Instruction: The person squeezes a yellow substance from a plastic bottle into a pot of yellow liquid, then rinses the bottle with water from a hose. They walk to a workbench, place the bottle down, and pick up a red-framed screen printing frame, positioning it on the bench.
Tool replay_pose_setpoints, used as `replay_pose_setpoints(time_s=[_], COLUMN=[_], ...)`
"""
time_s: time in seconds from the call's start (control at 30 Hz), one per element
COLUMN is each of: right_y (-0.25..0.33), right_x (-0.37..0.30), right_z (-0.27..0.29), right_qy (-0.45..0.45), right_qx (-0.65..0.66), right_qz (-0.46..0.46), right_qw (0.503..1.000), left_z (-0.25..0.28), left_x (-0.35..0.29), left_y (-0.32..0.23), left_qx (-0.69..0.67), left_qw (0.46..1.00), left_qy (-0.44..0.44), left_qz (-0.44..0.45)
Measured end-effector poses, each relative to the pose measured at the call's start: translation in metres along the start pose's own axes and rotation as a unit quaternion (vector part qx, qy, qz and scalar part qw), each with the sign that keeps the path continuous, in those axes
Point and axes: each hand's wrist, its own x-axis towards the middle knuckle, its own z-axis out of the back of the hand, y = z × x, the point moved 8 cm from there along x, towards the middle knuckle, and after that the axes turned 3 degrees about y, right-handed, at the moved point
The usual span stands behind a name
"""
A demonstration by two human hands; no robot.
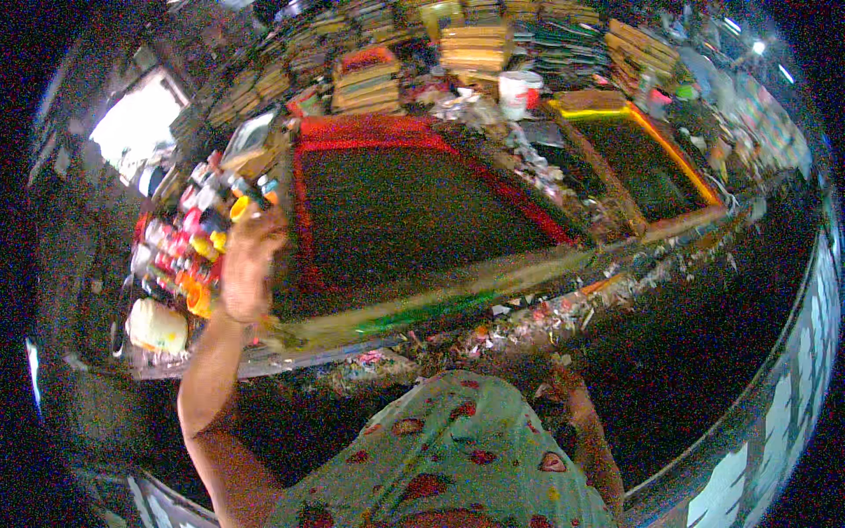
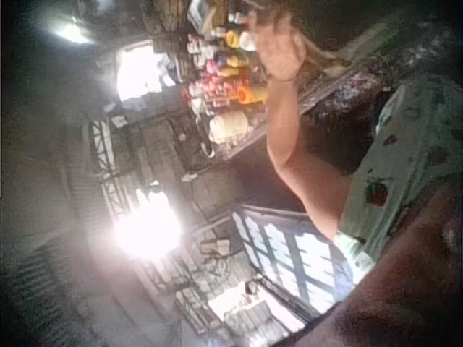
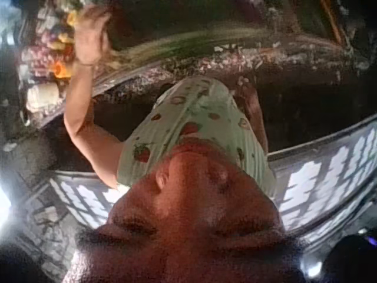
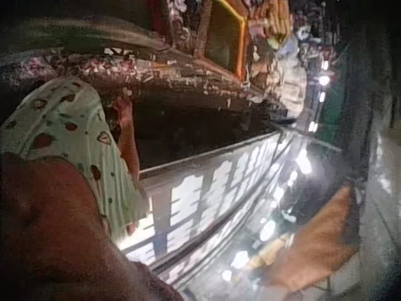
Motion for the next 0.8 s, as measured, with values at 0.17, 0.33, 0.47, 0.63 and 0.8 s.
replay_pose_setpoints(time_s=[0.17,0.33,0.47,0.63,0.8], right_y=[0.013,0.016,0.042,0.095,0.178], right_x=[-0.019,0.006,0.030,0.037,0.004], right_z=[0.005,0.019,0.019,-0.033,-0.134], right_qy=[-0.049,-0.015,-0.060,-0.080,-0.046], right_qx=[-0.085,-0.177,-0.345,-0.399,-0.431], right_qz=[0.001,0.096,0.187,0.291,0.435], right_qw=[0.995,0.979,0.918,0.866,0.789], left_z=[0.077,0.139,0.142,0.114,0.085], left_x=[0.062,0.136,0.201,0.266,0.320], left_y=[0.006,-0.034,-0.059,-0.088,-0.131], left_qx=[-0.057,0.048,-0.002,-0.028,-0.125], left_qw=[0.997,0.996,0.994,0.991,0.951], left_qy=[-0.017,-0.070,-0.106,-0.121,-0.169], left_qz=[0.044,-0.012,0.001,-0.042,-0.228])
